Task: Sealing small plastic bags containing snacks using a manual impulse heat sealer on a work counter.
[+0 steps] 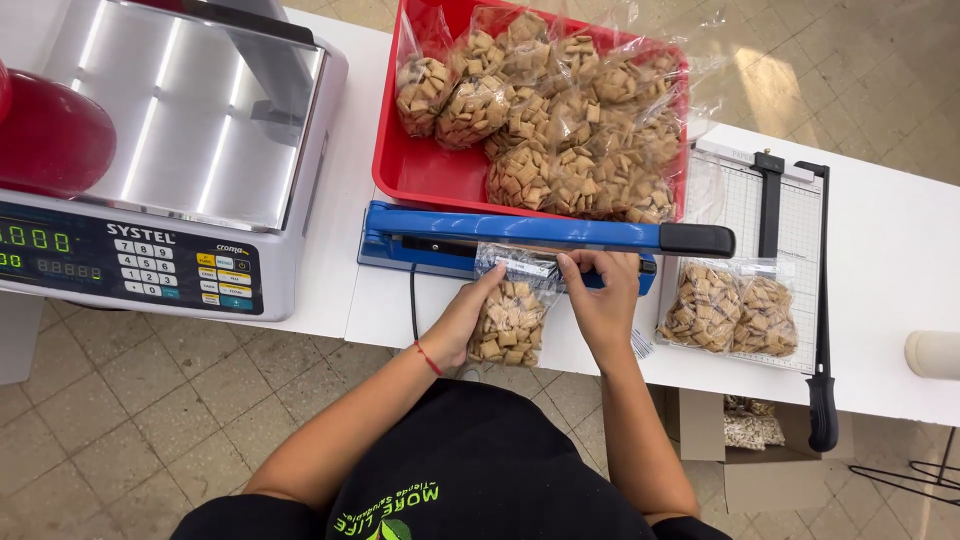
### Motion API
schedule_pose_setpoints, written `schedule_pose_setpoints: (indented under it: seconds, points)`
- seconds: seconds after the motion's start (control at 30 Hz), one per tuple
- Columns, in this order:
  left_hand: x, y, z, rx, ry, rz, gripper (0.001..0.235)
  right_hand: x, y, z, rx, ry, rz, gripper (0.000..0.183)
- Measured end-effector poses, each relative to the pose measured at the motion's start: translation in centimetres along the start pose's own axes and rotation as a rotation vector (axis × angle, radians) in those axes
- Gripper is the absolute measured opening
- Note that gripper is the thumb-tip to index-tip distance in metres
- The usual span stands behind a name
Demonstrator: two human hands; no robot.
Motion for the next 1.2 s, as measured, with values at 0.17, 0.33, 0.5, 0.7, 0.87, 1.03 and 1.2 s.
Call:
schedule_pose_setpoints:
  seconds: [0.17, 0.33, 0.5, 0.7, 0.87, 1.03, 1.2]
  points:
    - [-0.8, -2.0, -1.8, 0.015, -0.051, 0.027, 0.087, 0.7, -1.2, -0.4, -0.105, -0.017, 0.031, 0.014]
    - [0.7, -0.6, -0.9, -0.066, -0.071, 0.021, 0.074, 1.0, -2.6, 0.0, -0.172, -0.100, 0.105, 0.017]
    - [0.7, -0.2, -0.5, -0.080, -0.053, 0.023, 0.079, 0.4, -7.2, 3.2, 0.570, -0.456, -0.082, 0.016]
    - [1.5, -0.9, -0.4, -0.075, -0.066, 0.195, 0.075, 1.9, -1.3, 8.8, -0.014, -0.452, 0.510, 0.047]
    - [1.4, 0.3, -0.1, -0.101, -0.042, 0.029, 0.084, 2.8, -6.4, 6.7, -0.493, -0.344, 0.376, 0.036]
    - [1.3, 0.2, 0.0, -0.100, -0.035, 0.022, 0.085, 1.9, -7.5, 4.2, -0.617, -0.302, 0.262, 0.037]
    - [1.0, 0.5, -0.1, -0.146, -0.074, 0.038, 0.076, 1.5, -7.4, 3.3, -0.642, -0.333, 0.255, 0.035]
Point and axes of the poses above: each hand's wrist, its own x-axis towards the middle knuckle, its own z-axis out of the back of the hand, y = z × x, the point moved 2 cm from there along x, towards the middle knuckle, and after that the axes turned 7 degrees about y, right-handed, at the moved point
